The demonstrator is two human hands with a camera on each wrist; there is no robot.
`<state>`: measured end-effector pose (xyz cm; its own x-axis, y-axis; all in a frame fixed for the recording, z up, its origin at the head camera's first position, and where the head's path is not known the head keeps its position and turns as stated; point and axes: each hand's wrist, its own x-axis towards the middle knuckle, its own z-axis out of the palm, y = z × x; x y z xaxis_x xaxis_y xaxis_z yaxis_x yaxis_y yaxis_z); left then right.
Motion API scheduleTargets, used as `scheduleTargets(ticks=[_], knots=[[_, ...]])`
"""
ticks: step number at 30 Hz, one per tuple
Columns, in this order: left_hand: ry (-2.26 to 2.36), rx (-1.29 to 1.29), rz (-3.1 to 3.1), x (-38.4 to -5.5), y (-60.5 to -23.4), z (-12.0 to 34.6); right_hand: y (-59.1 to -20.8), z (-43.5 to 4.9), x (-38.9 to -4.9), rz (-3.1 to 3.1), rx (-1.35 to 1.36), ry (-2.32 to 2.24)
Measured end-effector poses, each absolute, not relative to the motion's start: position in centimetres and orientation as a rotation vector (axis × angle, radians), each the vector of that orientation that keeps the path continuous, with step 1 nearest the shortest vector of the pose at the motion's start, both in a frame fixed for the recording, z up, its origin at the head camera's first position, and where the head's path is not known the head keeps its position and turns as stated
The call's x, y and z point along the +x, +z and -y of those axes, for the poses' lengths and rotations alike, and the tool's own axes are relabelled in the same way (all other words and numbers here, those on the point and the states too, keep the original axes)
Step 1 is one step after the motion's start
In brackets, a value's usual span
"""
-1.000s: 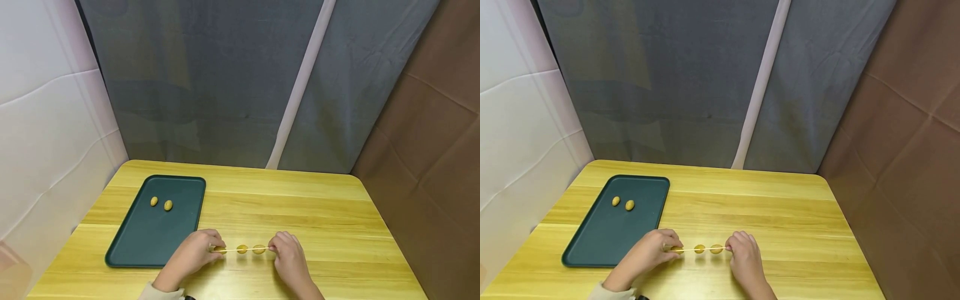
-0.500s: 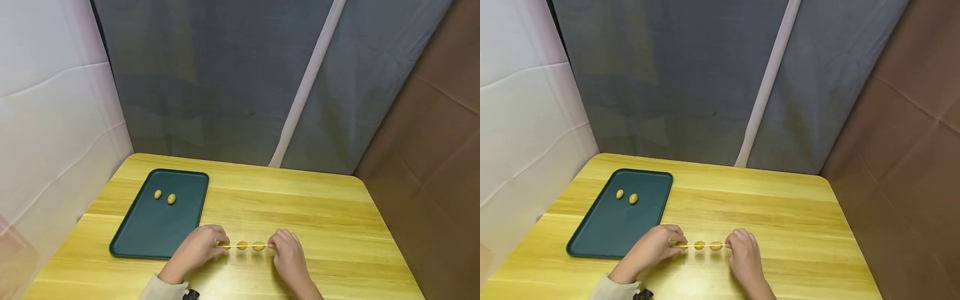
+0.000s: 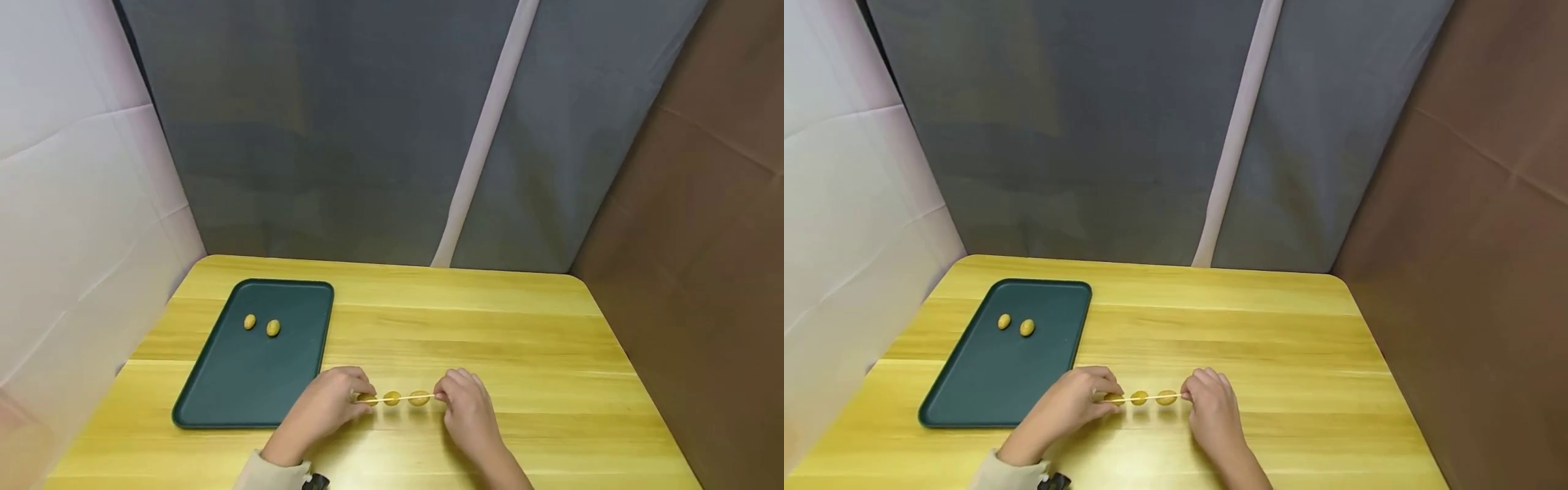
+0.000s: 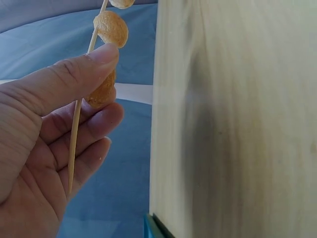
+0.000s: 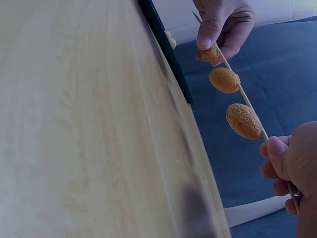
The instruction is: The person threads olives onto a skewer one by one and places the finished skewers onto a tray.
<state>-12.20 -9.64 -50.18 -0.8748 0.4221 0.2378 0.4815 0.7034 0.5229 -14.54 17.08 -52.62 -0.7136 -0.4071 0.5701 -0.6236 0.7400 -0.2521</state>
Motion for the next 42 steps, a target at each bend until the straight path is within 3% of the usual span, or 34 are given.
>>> scheduleTargets(ticks=[7, 31, 37, 42], knots=[[-0.922, -0.725, 2.817, -11.2, -50.5, 10.5, -53.1, -16.7, -14.4, 2.45, 0.867, 0.614], [-1.021, -0.738, 2.834, -11.7, -50.0, 11.6, -53.2, -16.9, -14.4, 2.426, 0.763, 0.781], [-1.091, -0.566, 2.888, -12.5, -48.7, 15.3, -53.0, -17.3, -14.4, 2.442, 0.737, 0.816], [-0.923, -0.255, 2.929, -13.5, -47.8, 19.9, -52.7, -17.6, -14.5, 2.454, 0.727, 0.835]])
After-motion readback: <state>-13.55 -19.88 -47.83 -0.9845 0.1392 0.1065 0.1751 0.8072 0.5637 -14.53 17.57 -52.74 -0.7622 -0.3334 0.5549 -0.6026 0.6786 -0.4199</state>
